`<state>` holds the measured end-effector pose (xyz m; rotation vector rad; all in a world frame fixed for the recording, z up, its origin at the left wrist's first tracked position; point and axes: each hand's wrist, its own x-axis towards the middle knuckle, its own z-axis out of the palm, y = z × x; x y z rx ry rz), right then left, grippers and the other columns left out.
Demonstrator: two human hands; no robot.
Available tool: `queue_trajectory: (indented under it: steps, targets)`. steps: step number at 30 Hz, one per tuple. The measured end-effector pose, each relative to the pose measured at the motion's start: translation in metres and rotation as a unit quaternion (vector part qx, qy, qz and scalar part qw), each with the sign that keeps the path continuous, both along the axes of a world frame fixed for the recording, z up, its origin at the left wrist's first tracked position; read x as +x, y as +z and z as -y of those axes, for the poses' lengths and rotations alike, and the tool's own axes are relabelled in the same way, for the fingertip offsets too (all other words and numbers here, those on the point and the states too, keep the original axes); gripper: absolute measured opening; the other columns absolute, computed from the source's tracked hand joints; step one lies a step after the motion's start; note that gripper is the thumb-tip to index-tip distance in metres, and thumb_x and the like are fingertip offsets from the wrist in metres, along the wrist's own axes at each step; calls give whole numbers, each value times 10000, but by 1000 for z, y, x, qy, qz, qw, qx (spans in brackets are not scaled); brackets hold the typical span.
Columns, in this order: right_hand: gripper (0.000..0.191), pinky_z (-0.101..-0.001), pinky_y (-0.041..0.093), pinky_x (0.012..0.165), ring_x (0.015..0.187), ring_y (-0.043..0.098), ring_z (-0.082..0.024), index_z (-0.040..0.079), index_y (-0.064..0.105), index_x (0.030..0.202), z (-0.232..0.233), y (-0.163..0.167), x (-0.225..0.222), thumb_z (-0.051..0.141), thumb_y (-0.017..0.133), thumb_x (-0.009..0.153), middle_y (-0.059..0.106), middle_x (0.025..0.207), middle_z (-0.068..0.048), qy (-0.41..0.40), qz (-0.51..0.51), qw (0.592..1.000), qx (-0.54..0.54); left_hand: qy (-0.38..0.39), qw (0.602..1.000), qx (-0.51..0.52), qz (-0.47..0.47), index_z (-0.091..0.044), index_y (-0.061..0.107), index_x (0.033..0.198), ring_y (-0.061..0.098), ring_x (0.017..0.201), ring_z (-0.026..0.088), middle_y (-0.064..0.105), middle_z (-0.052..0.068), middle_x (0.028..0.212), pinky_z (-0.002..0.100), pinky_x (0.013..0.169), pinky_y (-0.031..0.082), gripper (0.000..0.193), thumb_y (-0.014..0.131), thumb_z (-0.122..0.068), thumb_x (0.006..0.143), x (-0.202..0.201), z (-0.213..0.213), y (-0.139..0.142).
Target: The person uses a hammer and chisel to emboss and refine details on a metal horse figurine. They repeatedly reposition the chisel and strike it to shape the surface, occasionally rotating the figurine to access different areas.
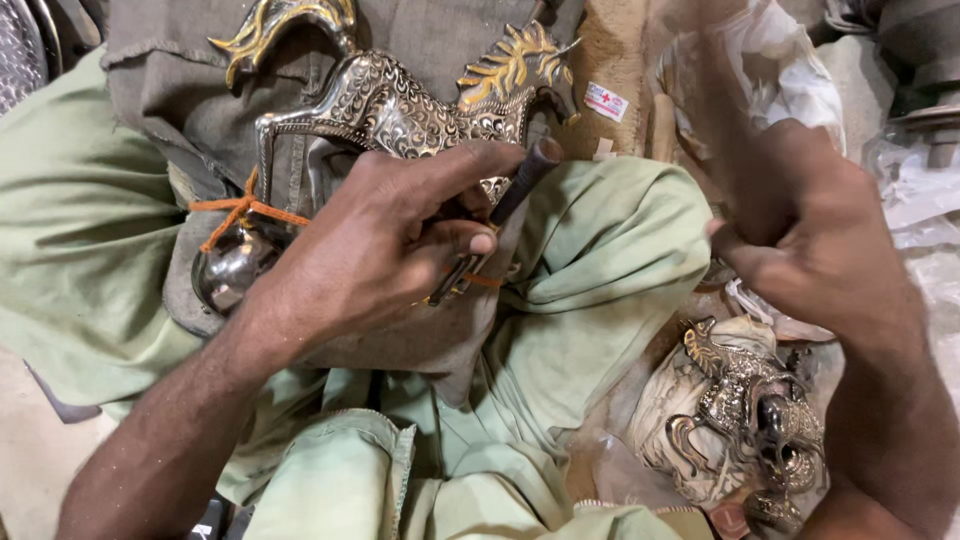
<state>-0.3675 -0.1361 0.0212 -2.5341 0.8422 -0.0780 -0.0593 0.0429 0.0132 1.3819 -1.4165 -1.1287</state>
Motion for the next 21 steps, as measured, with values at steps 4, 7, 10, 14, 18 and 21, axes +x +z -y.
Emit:
queue_trajectory:
  steps: [4, 7, 10, 14, 18, 21]
  targets:
    - [361, -371, 464, 625, 709, 542, -217, -14, 596, 1035, 4, -2, -2, 35, 848, 781, 554, 867, -121, -53, 8, 999, 5, -6, 999, 2, 48, -74, 602, 1351, 814, 904, 226, 799, 119, 978, 369, 766, 621, 487, 719, -24, 880, 2, 0, -3]
    - [530, -399, 503, 701, 831, 598, -246, -41, 633, 1150, 2, 0, 2, -60, 731, 629, 590, 972, -155, 45, -2, 998, -54, -18, 999, -7, 34, -64, 591, 1365, 820, 930, 226, 797, 115, 1004, 362, 791, 635, 502, 706, -14, 879, 3, 0, -5]
    - [379, -399, 469, 577, 691, 601, -239, -34, 656, 1060, -3, 3, 7, -22, 820, 719, 603, 894, -153, -15, 25, 999, -24, -24, 999, 9, 47, -67, 583, 1366, 814, 893, 235, 796, 123, 958, 373, 764, 619, 515, 714, -28, 870, 4, 1, -7]
    - [493, -373, 510, 665, 757, 627, -208, -13, 596, 1129, -10, 9, 11, 42, 812, 690, 619, 913, -109, -73, 20, 996, 37, -25, 998, -18, 46, -59, 577, 1375, 809, 941, 246, 790, 139, 1037, 373, 792, 630, 511, 714, -23, 885, 3, -1, -6]
    - [463, -374, 522, 720, 805, 627, -215, -15, 605, 1131, -15, 11, 13, 31, 814, 721, 620, 937, -122, -74, 62, 995, 38, -37, 998, -37, 38, -80, 577, 1402, 814, 971, 236, 800, 117, 1070, 371, 818, 645, 526, 669, 14, 893, 2, 1, -3]
    - [482, -390, 527, 711, 802, 638, -227, -11, 627, 1136, -18, 9, 8, -13, 799, 686, 633, 928, -138, -47, 27, 999, 3, -57, 997, 39, 33, -147, 591, 1418, 823, 870, 211, 812, 87, 975, 375, 799, 620, 562, 631, 17, 882, 3, 3, -2]
